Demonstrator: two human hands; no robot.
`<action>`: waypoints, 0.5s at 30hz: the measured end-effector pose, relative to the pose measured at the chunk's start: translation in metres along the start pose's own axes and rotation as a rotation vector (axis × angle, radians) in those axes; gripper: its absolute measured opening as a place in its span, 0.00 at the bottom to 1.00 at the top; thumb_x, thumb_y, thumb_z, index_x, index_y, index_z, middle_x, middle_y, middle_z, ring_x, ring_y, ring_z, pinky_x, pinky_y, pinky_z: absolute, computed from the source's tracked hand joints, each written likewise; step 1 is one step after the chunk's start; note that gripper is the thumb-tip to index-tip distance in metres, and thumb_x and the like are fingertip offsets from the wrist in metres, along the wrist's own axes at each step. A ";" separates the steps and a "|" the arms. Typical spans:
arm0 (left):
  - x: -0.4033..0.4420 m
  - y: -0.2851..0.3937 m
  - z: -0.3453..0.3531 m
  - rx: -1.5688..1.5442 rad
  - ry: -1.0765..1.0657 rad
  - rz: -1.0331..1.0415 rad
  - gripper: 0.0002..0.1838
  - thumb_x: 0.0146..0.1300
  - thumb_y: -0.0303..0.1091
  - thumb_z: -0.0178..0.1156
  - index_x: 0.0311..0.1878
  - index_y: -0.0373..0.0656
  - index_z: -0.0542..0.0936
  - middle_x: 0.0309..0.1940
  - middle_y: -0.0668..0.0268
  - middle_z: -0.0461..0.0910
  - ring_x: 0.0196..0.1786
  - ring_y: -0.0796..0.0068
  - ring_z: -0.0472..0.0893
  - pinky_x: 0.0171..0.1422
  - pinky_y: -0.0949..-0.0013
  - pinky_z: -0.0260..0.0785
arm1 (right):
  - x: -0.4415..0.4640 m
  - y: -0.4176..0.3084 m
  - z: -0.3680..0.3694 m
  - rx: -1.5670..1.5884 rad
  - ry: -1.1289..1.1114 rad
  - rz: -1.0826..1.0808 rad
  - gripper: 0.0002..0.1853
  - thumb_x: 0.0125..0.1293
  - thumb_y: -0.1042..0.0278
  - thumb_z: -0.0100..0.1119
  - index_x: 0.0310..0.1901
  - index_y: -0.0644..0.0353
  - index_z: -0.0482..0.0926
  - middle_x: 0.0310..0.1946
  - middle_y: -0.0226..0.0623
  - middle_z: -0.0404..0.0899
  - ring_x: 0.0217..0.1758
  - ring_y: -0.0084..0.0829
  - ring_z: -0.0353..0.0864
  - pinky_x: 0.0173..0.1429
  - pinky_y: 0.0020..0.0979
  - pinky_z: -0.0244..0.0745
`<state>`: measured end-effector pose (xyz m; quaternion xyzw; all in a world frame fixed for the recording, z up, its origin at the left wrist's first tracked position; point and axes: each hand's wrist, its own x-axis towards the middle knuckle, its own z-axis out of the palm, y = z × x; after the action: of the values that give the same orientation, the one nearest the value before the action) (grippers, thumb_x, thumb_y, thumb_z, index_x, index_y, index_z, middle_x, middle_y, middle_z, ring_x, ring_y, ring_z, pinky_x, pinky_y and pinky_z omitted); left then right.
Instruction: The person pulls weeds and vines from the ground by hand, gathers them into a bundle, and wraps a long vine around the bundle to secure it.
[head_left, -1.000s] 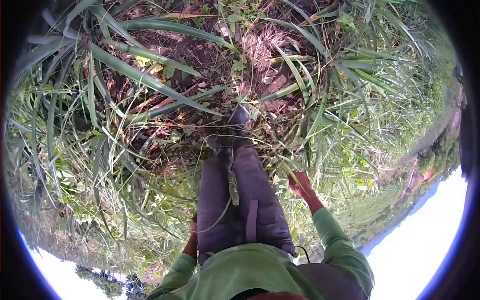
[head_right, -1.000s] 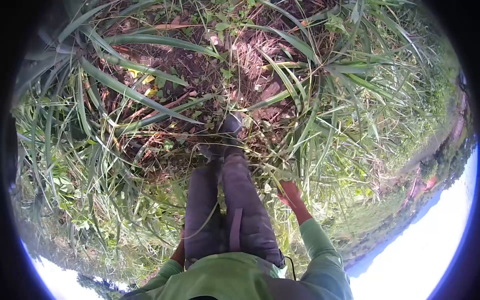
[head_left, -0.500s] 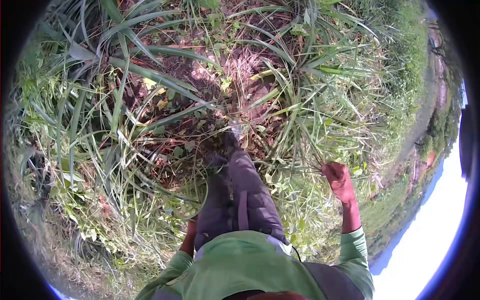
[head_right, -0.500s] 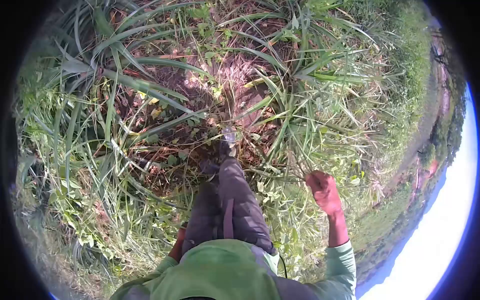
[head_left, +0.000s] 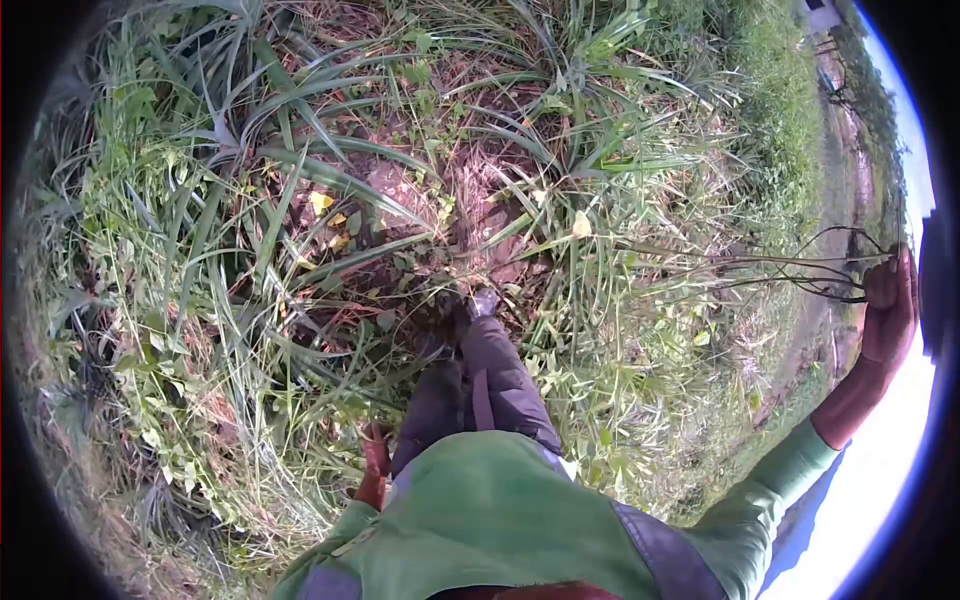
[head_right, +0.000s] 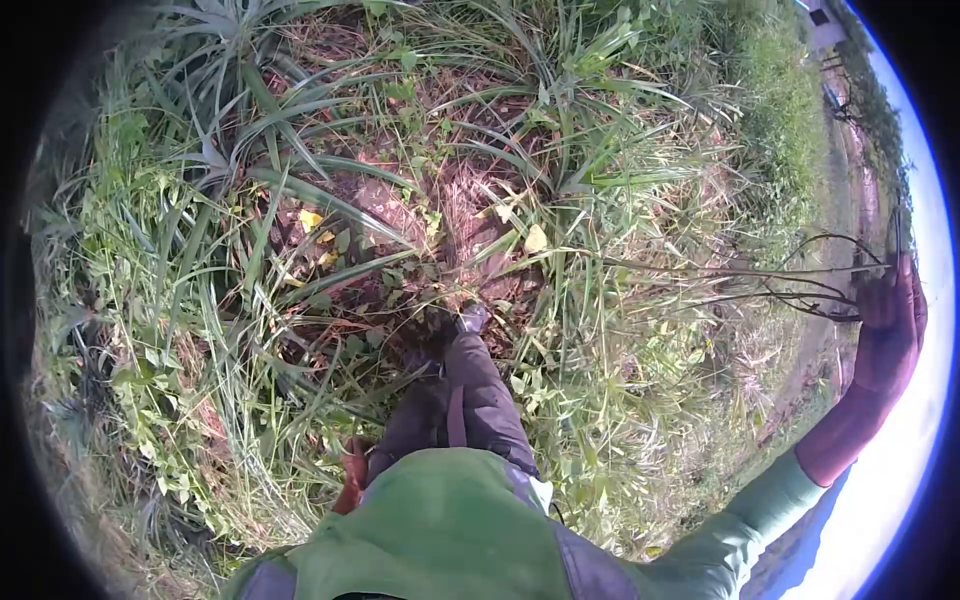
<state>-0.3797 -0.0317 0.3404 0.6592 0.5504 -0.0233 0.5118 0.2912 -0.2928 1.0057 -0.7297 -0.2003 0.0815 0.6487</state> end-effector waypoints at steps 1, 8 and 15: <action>0.000 -0.005 0.001 -0.370 0.036 -0.062 0.17 0.76 0.43 0.49 0.36 0.41 0.77 0.31 0.65 0.79 0.34 0.74 0.79 0.41 0.68 0.73 | 0.006 -0.011 0.001 -0.058 0.212 -0.085 0.15 0.76 0.69 0.51 0.57 0.68 0.76 0.28 0.23 0.68 0.27 0.16 0.63 0.39 0.22 0.64; -0.012 0.127 -0.034 -0.817 0.238 -0.082 0.14 0.76 0.38 0.51 0.33 0.43 0.75 0.25 0.69 0.74 0.31 0.78 0.76 0.36 0.73 0.69 | 0.047 -0.032 -0.001 0.055 0.140 -0.140 0.14 0.76 0.67 0.53 0.57 0.66 0.77 0.38 0.26 0.76 0.34 0.17 0.72 0.48 0.26 0.72; -0.035 0.262 -0.061 -0.619 0.195 0.236 0.18 0.78 0.38 0.47 0.28 0.44 0.69 0.22 0.73 0.65 0.28 0.82 0.62 0.35 0.73 0.57 | 0.051 0.011 0.144 0.196 -0.079 -0.093 0.10 0.77 0.67 0.51 0.38 0.64 0.74 0.17 0.17 0.52 0.20 0.15 0.49 0.26 0.23 0.46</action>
<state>-0.2294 0.0200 0.5602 0.5308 0.4978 0.2673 0.6316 0.2848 -0.1422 0.9810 -0.6489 -0.2505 0.0993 0.7116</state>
